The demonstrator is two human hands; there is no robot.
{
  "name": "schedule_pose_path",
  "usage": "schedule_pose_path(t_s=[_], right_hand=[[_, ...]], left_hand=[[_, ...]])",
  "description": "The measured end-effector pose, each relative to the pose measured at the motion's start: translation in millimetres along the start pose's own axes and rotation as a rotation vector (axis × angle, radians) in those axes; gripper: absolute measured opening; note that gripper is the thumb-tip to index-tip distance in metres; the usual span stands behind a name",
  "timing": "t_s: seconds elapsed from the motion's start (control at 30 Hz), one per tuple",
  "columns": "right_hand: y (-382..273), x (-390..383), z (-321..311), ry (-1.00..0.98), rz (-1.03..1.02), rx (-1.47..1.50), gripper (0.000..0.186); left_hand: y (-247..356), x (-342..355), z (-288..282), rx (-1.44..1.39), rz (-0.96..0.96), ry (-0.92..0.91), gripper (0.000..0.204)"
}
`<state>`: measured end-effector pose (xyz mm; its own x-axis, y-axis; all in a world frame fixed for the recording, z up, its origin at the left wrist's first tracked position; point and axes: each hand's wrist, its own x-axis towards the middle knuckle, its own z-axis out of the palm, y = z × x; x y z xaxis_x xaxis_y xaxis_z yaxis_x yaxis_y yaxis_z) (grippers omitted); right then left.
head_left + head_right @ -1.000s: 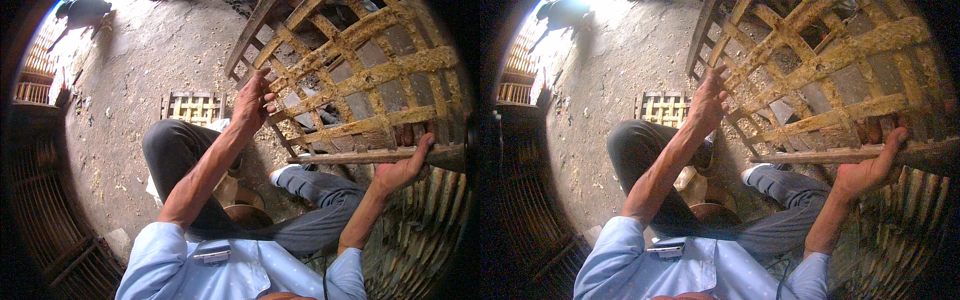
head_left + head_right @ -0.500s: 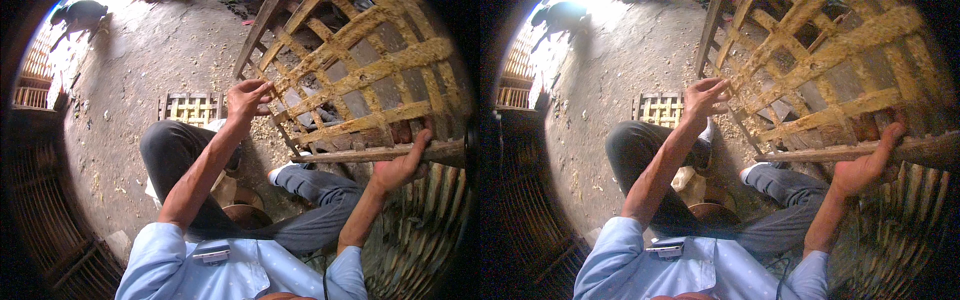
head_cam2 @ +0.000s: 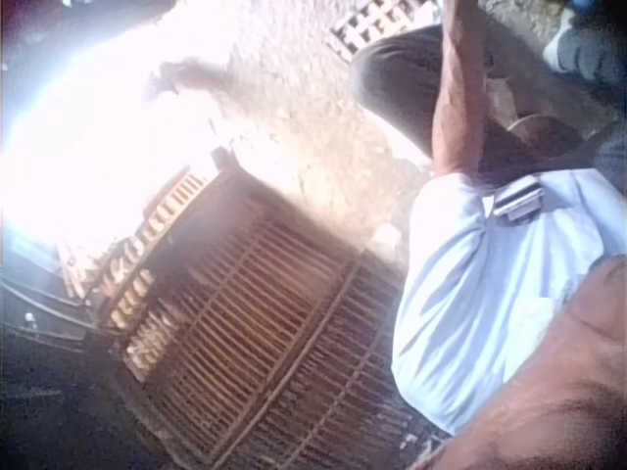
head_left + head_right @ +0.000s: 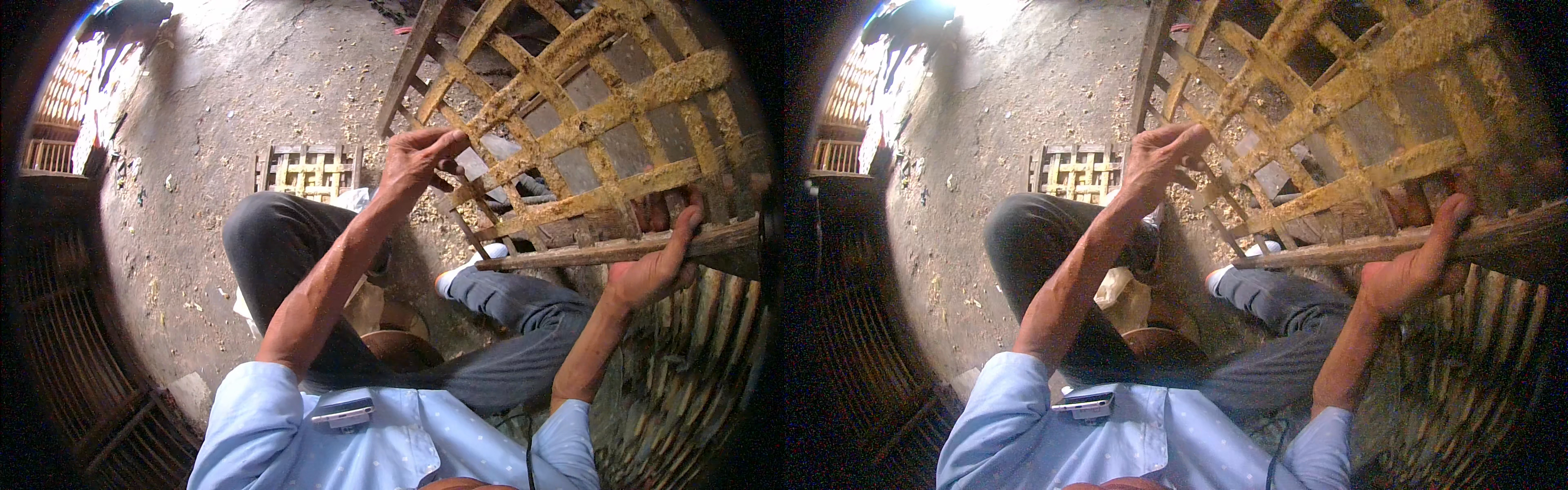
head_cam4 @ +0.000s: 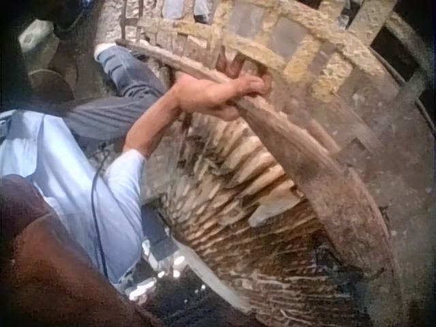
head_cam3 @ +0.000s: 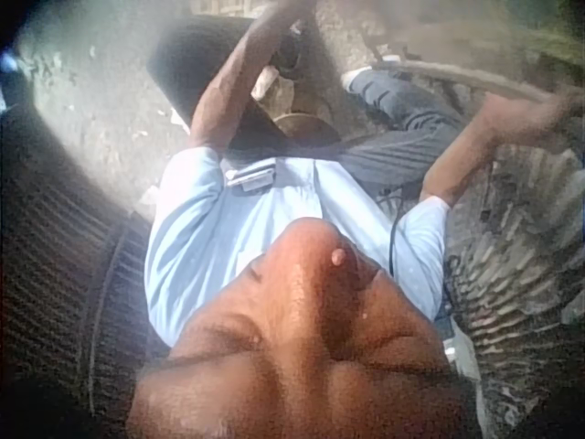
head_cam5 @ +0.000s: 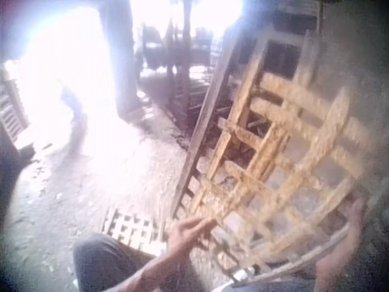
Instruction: The person sits on the floor and uses a small tool to scrape and clean the surface of a wooden lattice frame. Another person sweeps the floor in the background. The person continues to work on the frame, removing debris and adjusting its position.
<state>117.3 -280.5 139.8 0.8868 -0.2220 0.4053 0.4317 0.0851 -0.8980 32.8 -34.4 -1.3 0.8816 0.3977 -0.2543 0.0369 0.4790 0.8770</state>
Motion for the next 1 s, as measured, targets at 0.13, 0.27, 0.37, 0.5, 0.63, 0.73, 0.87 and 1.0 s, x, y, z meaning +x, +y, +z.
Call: schedule_pose_path(t_s=[0.13, 0.27, 0.37, 0.5, 0.63, 0.73, 0.87, 1.0], right_hand=[[-10, -6, 14, 0.058, 0.012, 0.033, 0.057], [-13, -7, 11, -0.01, 0.085, 0.119, 0.048], [-5, -8, 12, -0.002, -0.012, 0.062, 0.043], [-6, -10, 13, -0.014, 0.012, 0.053, 0.042], [-9, -8, 11, 0.001, 0.026, 0.027, 0.044], [-4, 0, 4, -0.005, -0.066, 0.042, 0.043], [-14, -4, 11, -0.024, -0.071, 0.026, 0.045], [-4, -1, 4, -0.019, -0.1, 0.028, 0.044]], left_hand=[[4, 5, -7, -0.129, 0.113, 0.211, 0.033], [-5, 4, -15, 0.027, -0.171, 0.226, 0.033], [-11, -4, -10, 0.131, -0.337, -0.062, 0.039], [-21, -8, 5, 0.062, -0.404, -0.158, 0.041], [-30, -11, 7, -0.109, -0.373, -0.154, 0.038], [-28, -15, 11, -0.153, -0.32, -0.116, 0.037], [-26, -14, 13, -0.254, -0.274, -0.066, 0.047], [-23, -14, 14, -0.298, -0.284, -0.075, 0.046]])
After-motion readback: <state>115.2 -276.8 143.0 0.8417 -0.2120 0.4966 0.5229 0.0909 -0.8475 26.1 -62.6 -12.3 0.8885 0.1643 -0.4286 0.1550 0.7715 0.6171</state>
